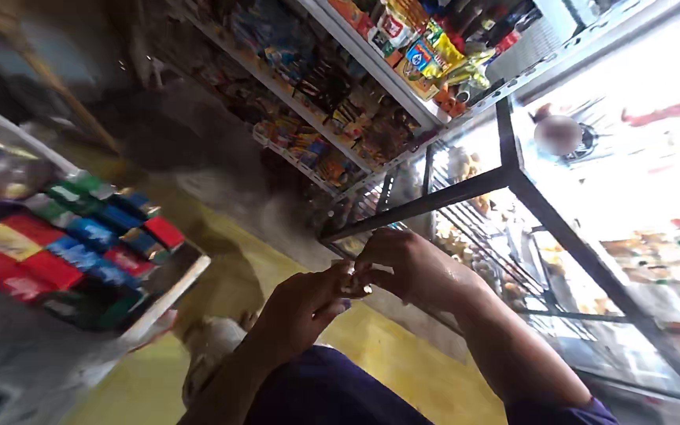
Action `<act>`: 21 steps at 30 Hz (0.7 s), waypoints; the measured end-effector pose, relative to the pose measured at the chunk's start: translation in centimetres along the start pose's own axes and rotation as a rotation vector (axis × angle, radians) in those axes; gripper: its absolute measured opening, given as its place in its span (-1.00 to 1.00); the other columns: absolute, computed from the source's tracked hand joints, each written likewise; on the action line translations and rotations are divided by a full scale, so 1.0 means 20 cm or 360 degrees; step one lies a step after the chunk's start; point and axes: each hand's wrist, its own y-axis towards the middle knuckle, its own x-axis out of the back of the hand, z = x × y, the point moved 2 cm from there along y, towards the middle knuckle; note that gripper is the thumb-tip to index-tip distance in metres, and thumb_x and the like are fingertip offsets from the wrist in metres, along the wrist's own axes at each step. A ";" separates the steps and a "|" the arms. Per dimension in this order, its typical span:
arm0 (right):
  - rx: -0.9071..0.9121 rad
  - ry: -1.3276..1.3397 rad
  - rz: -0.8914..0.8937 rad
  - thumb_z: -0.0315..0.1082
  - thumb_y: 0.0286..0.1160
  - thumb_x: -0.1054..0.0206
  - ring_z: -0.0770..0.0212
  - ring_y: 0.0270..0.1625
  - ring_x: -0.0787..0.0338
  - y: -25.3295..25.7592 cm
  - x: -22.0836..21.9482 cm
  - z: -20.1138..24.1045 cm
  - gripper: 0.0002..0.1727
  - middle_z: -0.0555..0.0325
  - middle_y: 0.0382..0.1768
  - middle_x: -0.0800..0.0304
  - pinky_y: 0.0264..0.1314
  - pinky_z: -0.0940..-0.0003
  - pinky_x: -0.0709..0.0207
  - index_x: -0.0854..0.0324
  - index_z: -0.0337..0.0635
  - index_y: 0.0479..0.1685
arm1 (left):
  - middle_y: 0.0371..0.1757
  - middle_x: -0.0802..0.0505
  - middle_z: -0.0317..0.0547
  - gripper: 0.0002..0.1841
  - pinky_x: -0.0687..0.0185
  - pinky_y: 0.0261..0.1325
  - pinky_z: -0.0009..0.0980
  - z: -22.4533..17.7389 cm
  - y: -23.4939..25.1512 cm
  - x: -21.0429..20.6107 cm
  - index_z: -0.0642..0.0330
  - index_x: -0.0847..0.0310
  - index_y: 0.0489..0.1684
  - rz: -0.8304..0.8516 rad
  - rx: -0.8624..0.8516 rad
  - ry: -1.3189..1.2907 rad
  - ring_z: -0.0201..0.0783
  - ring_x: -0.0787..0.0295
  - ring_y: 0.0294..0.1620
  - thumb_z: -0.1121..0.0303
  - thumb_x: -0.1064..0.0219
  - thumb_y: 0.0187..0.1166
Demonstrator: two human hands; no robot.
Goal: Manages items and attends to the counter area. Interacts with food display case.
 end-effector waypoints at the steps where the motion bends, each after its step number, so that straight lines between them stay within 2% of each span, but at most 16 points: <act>1: -0.0007 -0.0019 -0.0002 -0.27 0.56 -0.40 0.21 -0.03 -0.83 0.00 0.03 -0.05 -0.83 0.11 -0.18 -0.88 0.14 0.29 -0.68 -0.83 -0.16 -0.16 | 0.04 -0.93 -0.08 -0.45 -0.78 0.17 -0.23 0.03 0.04 -0.04 0.10 -0.58 0.55 -0.0017 -0.0011 -0.0043 -0.25 -0.88 0.02 0.08 -0.37 0.60; 5: 0.0022 -0.0057 -0.0080 -0.25 0.56 -0.41 0.30 -0.03 -0.83 0.05 0.14 -0.25 -0.84 0.18 -0.20 -0.88 0.16 0.41 -0.66 -0.82 -0.12 -0.22 | 0.01 -0.94 -0.13 -0.45 -0.75 0.17 -0.26 0.13 0.25 -0.13 0.06 -0.60 0.54 -0.0002 -0.0033 -0.0056 -0.25 -0.88 0.00 0.14 -0.42 0.53; 8: -0.0009 -0.0080 -0.0263 -0.23 0.59 -0.36 0.42 -0.03 -0.80 0.04 0.25 -0.42 -0.83 0.28 -0.22 -0.88 0.14 0.54 -0.62 -0.83 -0.06 -0.23 | 0.01 -0.94 -0.14 -0.41 -0.73 0.17 -0.25 0.21 0.47 -0.17 0.06 -0.60 0.53 0.0086 -0.0091 -0.0088 -0.26 -0.87 0.00 0.23 -0.50 0.44; 13: -0.0159 -0.0082 -0.0513 -0.22 0.60 -0.39 0.53 -0.07 -0.76 -0.08 0.50 -0.66 -0.85 0.36 -0.25 -0.85 0.06 0.65 -0.61 -0.82 -0.02 -0.24 | 0.04 -0.92 -0.16 -0.39 -0.69 0.23 -0.30 0.30 0.83 -0.33 -0.01 -0.50 0.59 0.0206 -0.0282 -0.0133 -0.30 -0.85 0.03 0.17 -0.49 0.50; 16: -0.0275 -0.0005 -0.0788 -0.18 0.59 -0.42 0.50 -0.01 -0.77 -0.33 0.68 -0.79 -0.87 0.41 -0.20 -0.85 0.10 0.55 -0.66 -0.82 0.03 -0.22 | 0.14 -0.90 -0.21 -0.39 -0.67 0.28 -0.36 0.31 0.94 -0.42 -0.08 -0.46 0.63 0.0300 -0.0271 -0.0202 -0.37 -0.82 0.10 0.11 -0.47 0.55; 18: -0.0447 -0.0157 -0.1127 -0.17 0.57 -0.45 0.46 -0.04 -0.80 -0.60 0.84 -0.89 -0.88 0.40 -0.18 -0.86 0.04 0.47 -0.72 -0.80 0.03 -0.21 | 0.25 -0.86 -0.29 -0.37 -0.68 0.35 -0.43 0.32 0.99 -0.48 -0.21 -0.45 0.65 0.0304 -0.0172 -0.0314 -0.46 -0.79 0.21 0.00 -0.47 0.56; 19: -0.0579 -0.0335 -0.1325 -0.20 0.54 -0.46 0.44 -0.09 -0.82 -0.76 0.92 -0.94 -0.86 0.31 -0.19 -0.86 0.00 0.44 -0.76 -0.78 -0.05 -0.23 | 0.33 -0.83 -0.33 -0.34 -0.67 0.41 -0.47 0.33 1.01 -0.52 -0.23 -0.44 0.66 0.0321 -0.0079 -0.0388 -0.52 -0.76 0.28 -0.04 -0.48 0.54; 20: -0.0773 -0.0589 -0.1488 -0.23 0.53 -0.45 0.42 -0.13 -0.80 -0.90 1.01 -1.01 -0.81 0.18 -0.20 -0.85 -0.02 0.43 -0.73 -0.74 -0.20 -0.23 | 0.39 -0.80 -0.31 -0.29 -0.67 0.44 -0.50 0.34 1.03 -0.55 -0.17 -0.42 0.68 0.0338 0.0043 -0.0457 -0.55 -0.73 0.33 -0.04 -0.51 0.50; 21: -0.1002 -0.0802 -0.1633 -0.27 0.52 -0.46 0.37 -0.16 -0.78 -1.02 1.09 -1.09 -0.74 0.01 -0.19 -0.85 0.00 0.38 -0.69 -0.74 -0.36 -0.18 | 0.43 -0.77 -0.14 -0.22 -0.66 0.43 -0.49 0.36 1.05 -0.59 0.03 -0.38 0.70 0.0346 0.0175 -0.0488 -0.52 -0.72 0.35 0.00 -0.56 0.45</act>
